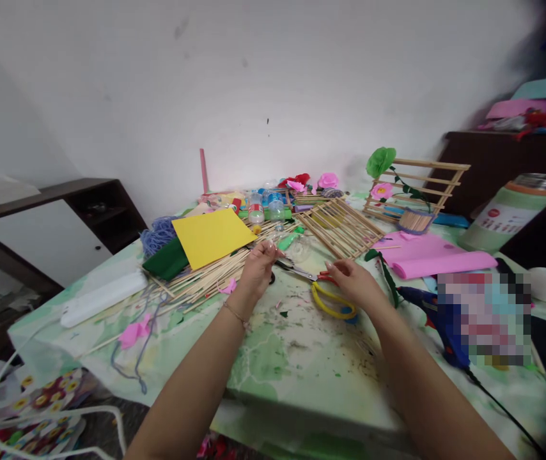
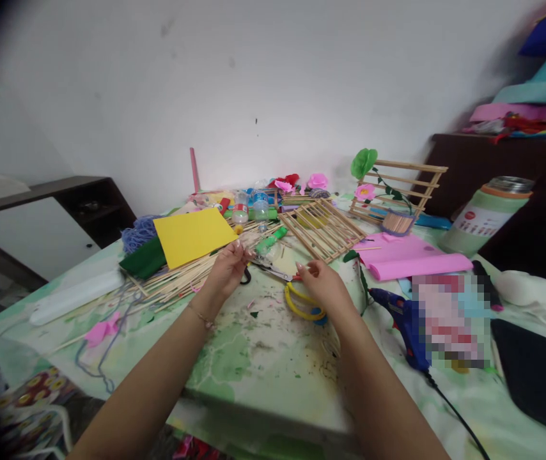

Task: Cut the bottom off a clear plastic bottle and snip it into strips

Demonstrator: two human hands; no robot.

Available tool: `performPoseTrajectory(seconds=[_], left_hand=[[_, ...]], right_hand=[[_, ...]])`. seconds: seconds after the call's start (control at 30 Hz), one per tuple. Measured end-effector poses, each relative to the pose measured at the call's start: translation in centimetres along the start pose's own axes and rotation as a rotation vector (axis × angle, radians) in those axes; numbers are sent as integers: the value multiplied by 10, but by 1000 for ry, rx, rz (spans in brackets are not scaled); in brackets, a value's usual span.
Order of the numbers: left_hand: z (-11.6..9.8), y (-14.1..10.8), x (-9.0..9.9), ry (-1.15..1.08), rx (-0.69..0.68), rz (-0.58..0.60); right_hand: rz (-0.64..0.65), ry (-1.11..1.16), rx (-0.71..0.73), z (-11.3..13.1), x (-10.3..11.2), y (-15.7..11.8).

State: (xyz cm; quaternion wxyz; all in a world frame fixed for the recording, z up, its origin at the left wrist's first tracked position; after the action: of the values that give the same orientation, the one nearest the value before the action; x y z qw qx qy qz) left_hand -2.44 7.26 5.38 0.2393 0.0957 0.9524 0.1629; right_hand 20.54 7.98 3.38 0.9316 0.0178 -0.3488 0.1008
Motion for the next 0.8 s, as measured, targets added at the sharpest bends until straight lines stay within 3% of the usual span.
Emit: performPoseTrajectory(seconds=[0.1,0.2,0.3,0.47,0.6,0.8], left_hand=[[-11,0,10,24,-86,-61],[-19,-2,22,63,-147,-150],[-22,-1,28,37,-176,-170],[-23,-1,33,-13,-179,-180],[-20,-2,34,38,-141,-196],[-10,-4,42,-132,-102,-250]], right_hand=[[87,-352,-76,-3,3,-6],[211,-466,-28,-1,-4,-12],[177,-570,-16,2,-3,-15],[210,-567,-55,0,-15,-13],[127,-653,-56,7,-18,-13],[110,-568,-60,4,-17,-11]])
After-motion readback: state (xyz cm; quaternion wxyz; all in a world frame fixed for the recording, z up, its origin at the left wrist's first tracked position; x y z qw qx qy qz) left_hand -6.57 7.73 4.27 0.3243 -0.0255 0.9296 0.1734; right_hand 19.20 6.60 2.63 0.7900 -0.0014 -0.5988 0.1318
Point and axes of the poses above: each hand's wrist, its own y-axis towards the middle knuckle, its own x-axis out of the back of the hand, z = x × y, the point moved 9 cm from there along y, towards the middle knuckle, and after that the axes turned 15 degrees about z, right-handed, at the moved point
